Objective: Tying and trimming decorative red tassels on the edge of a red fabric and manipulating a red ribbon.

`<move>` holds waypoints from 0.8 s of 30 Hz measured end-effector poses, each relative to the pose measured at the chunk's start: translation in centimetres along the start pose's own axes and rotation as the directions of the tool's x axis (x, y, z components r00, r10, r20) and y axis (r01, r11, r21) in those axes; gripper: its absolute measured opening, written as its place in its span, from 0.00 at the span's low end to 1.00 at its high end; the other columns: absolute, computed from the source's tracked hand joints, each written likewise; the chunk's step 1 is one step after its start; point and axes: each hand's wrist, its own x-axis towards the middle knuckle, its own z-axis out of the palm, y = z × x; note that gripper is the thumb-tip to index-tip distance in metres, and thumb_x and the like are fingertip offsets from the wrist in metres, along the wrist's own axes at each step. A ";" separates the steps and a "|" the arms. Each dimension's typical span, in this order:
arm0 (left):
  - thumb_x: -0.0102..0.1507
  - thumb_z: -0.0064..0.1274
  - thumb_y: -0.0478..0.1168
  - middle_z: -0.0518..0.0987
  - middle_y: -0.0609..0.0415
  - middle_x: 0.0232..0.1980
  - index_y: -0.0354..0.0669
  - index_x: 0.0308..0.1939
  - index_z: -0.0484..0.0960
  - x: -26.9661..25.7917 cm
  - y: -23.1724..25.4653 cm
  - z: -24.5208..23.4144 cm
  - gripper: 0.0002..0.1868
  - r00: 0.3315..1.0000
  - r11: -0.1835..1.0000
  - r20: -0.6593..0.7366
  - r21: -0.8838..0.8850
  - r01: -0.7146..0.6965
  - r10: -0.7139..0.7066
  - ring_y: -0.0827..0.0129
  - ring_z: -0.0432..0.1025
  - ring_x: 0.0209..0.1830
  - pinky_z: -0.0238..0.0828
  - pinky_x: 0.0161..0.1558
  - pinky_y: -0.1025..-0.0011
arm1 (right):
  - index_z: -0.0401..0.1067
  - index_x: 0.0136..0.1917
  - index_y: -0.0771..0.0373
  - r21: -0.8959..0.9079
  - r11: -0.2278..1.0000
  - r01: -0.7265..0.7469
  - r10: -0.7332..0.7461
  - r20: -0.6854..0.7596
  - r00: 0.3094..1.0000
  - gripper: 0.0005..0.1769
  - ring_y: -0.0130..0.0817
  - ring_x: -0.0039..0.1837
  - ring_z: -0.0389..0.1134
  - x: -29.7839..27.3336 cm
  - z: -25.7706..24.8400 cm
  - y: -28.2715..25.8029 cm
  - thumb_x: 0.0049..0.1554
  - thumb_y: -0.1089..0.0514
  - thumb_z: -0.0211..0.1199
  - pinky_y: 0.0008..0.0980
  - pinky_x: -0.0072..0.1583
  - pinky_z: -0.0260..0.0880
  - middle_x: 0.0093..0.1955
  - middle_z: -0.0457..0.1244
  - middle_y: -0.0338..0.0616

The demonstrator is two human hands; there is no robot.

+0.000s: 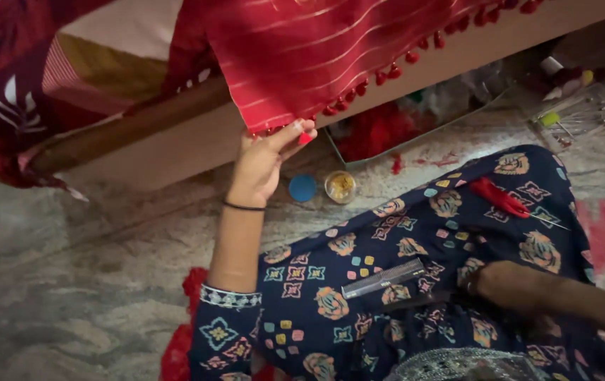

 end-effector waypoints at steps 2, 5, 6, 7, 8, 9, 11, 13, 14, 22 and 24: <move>0.61 0.61 0.29 0.85 0.47 0.44 0.36 0.49 0.81 -1.1 0.7 0.1 0.13 1.000 0.995 0.011 0.094 -0.010 0.009 0.60 0.82 0.44 0.84 0.50 0.63 | 0.75 0.48 0.60 -0.047 0.994 -0.099 0.106 0.202 0.974 0.15 0.49 0.55 0.71 -1.3 -7.0 -2.6 0.47 0.56 0.67 0.42 0.58 0.71 0.48 0.68 0.50; 0.64 0.61 0.30 0.84 0.48 0.44 0.33 0.49 0.81 -2.0 1.8 -1.0 0.10 0.986 0.983 0.147 0.155 -0.102 0.079 0.63 0.81 0.44 0.82 0.48 0.64 | 0.80 0.57 0.53 0.277 0.961 0.009 -0.006 -0.009 1.000 0.22 0.43 0.45 0.74 -2.9 -10.0 0.3 0.54 0.42 0.73 0.40 0.45 0.73 0.41 0.72 0.45; 0.64 0.61 0.30 0.84 0.48 0.44 0.33 0.49 0.81 -2.4 2.4 -1.1 0.10 0.987 0.982 0.132 0.151 -0.112 0.093 0.63 0.81 0.44 0.82 0.48 0.64 | 0.80 0.57 0.53 0.262 0.965 0.017 -0.017 -0.002 1.000 0.22 0.43 0.45 0.74 -3.3 -12.7 -0.4 0.54 0.42 0.73 0.40 0.45 0.73 0.41 0.72 0.45; 0.64 0.61 0.30 0.84 0.48 0.44 0.33 0.49 0.80 -2.8 3.0 -1.3 0.10 0.976 0.972 0.188 0.185 -0.144 0.109 0.64 0.81 0.43 0.82 0.48 0.65 | 0.80 0.56 0.52 0.338 0.933 -0.127 0.094 0.113 0.989 0.21 0.39 0.40 0.72 -3.6 -15.5 -1.2 0.55 0.40 0.69 0.39 0.43 0.71 0.36 0.70 0.43; 0.64 0.62 0.29 0.84 0.48 0.44 0.32 0.48 0.80 -3.2 3.6 -1.5 0.10 0.962 0.960 0.243 0.217 -0.177 0.123 0.65 0.81 0.43 0.81 0.49 0.66 | 0.79 0.55 0.51 0.392 0.877 -0.277 0.197 0.231 0.953 0.21 0.35 0.35 0.70 -3.9 -18.3 -2.0 0.55 0.38 0.64 0.39 0.41 0.68 0.31 0.68 0.41; 0.64 0.62 0.29 0.84 0.48 0.44 0.32 0.48 0.80 -3.5 4.2 -1.4 0.10 0.965 0.960 0.225 0.214 -0.182 0.133 0.65 0.81 0.43 0.81 0.49 0.66 | 0.79 0.55 0.51 0.377 0.886 -0.270 0.189 0.239 0.952 0.21 0.35 0.35 0.70 -4.0 -19.5 -1.7 0.55 0.38 0.64 0.39 0.41 0.68 0.31 0.68 0.41; 0.63 0.62 0.29 0.85 0.48 0.44 0.32 0.49 0.81 -4.1 5.3 -1.3 0.11 0.974 0.947 0.213 0.290 -0.142 0.081 0.66 0.81 0.43 0.80 0.51 0.68 | 0.79 0.51 0.51 0.450 0.862 -0.234 0.222 0.080 0.972 0.23 0.30 0.29 0.65 -3.9 -21.7 -1.3 0.53 0.34 0.66 0.38 0.36 0.66 0.25 0.63 0.37; 0.62 0.61 0.28 0.85 0.48 0.44 0.32 0.49 0.80 -4.6 6.1 -0.6 0.12 0.977 0.945 0.202 0.301 -0.131 0.071 0.66 0.82 0.43 0.81 0.51 0.68 | 0.77 0.48 0.52 0.411 0.873 -0.262 0.251 0.081 0.965 0.24 0.31 0.29 0.62 -3.9 -22.7 0.3 0.52 0.32 0.66 0.39 0.35 0.64 0.24 0.60 0.37; 0.61 0.61 0.28 0.86 0.48 0.44 0.32 0.50 0.80 -4.7 6.6 -0.3 0.13 0.977 0.943 0.205 0.313 -0.115 0.051 0.67 0.82 0.43 0.81 0.52 0.69 | 0.75 0.46 0.53 0.383 0.875 -0.296 0.289 0.077 0.954 0.26 0.33 0.29 0.58 -3.9 -23.2 1.0 0.52 0.30 0.67 0.40 0.34 0.61 0.22 0.57 0.38; 0.60 0.62 0.27 0.85 0.47 0.44 0.31 0.49 0.80 -4.5 6.8 -0.2 0.14 0.971 0.949 0.236 0.296 -0.111 0.040 0.66 0.82 0.42 0.82 0.48 0.67 | 0.71 0.46 0.59 0.492 0.812 -0.314 0.373 -0.024 0.928 0.37 0.37 0.29 0.62 -3.2 -17.7 14.0 0.43 0.27 0.76 0.42 0.36 0.55 0.26 0.59 0.39; 0.60 0.61 0.27 0.85 0.48 0.44 0.31 0.49 0.80 -4.5 6.9 -0.2 0.14 0.969 0.946 0.244 0.307 -0.101 0.025 0.66 0.81 0.42 0.82 0.47 0.67 | 0.71 0.46 0.60 0.505 0.784 -0.361 0.423 -0.010 0.906 0.39 0.40 0.30 0.63 -3.3 -17.2 14.6 0.40 0.27 0.77 0.43 0.37 0.57 0.27 0.59 0.42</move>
